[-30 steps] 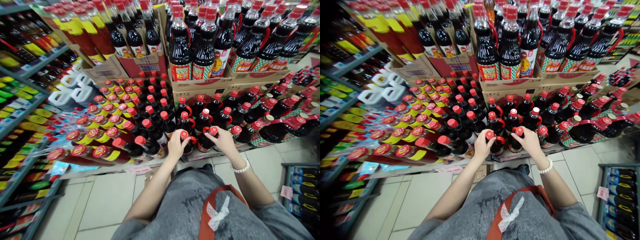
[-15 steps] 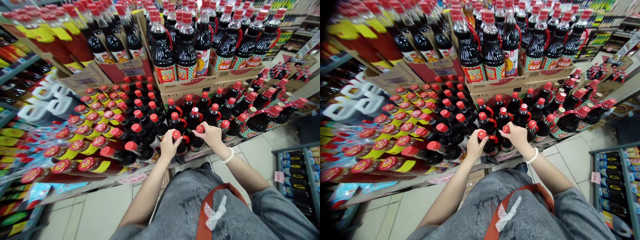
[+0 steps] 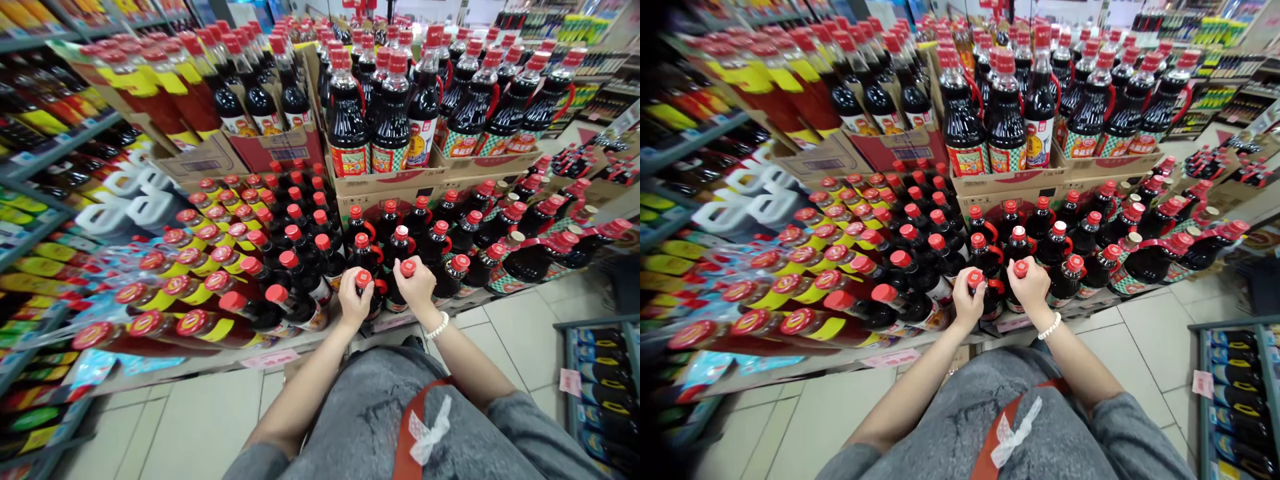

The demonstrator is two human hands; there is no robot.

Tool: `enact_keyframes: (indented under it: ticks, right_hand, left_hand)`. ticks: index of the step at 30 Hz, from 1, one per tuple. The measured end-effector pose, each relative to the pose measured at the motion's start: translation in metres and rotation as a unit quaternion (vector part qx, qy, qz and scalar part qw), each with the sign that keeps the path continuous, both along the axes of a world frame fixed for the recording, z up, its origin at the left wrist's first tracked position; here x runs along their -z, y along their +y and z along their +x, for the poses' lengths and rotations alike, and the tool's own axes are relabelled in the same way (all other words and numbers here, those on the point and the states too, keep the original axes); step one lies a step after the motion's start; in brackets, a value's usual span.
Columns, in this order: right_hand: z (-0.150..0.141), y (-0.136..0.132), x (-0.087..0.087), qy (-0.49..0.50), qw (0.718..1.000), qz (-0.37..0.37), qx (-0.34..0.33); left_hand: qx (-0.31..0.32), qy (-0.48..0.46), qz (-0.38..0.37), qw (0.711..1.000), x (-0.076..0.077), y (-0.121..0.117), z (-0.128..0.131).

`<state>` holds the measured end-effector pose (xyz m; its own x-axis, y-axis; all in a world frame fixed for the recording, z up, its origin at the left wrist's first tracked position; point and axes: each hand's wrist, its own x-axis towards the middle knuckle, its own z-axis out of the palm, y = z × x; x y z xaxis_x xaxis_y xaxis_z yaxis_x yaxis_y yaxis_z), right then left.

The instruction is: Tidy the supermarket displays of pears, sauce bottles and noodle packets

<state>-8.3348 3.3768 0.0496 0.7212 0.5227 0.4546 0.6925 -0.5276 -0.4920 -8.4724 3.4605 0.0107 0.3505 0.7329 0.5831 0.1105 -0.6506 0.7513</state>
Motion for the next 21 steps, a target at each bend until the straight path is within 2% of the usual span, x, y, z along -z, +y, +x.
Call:
enact_keyframes:
  ticks: [5,9,15,19,21]
  right_hand:
    - [0.005,-0.007,-0.010,-0.018,1.000,-0.015,0.017]
    - [0.013,-0.012,-0.008,-0.006,1.000,0.027,-0.009]
    - [0.011,-0.007,0.001,0.019,0.988,0.149,-0.046]
    - [0.008,-0.005,0.002,0.024,0.982,0.181,-0.037]
    - [0.007,-0.004,0.002,0.018,0.983,0.182,-0.030]
  left_hand:
    - [0.020,0.012,0.003,1.000,-0.001,-0.008,0.001]
    - [0.043,0.012,0.040,0.998,0.000,-0.010,0.008]
    - [0.002,0.010,0.079,0.997,-0.001,-0.007,0.011]
    - [-0.049,0.003,0.073,0.996,-0.002,-0.008,0.013]
    - [-0.055,0.002,0.065,0.996,-0.002,-0.010,0.015]
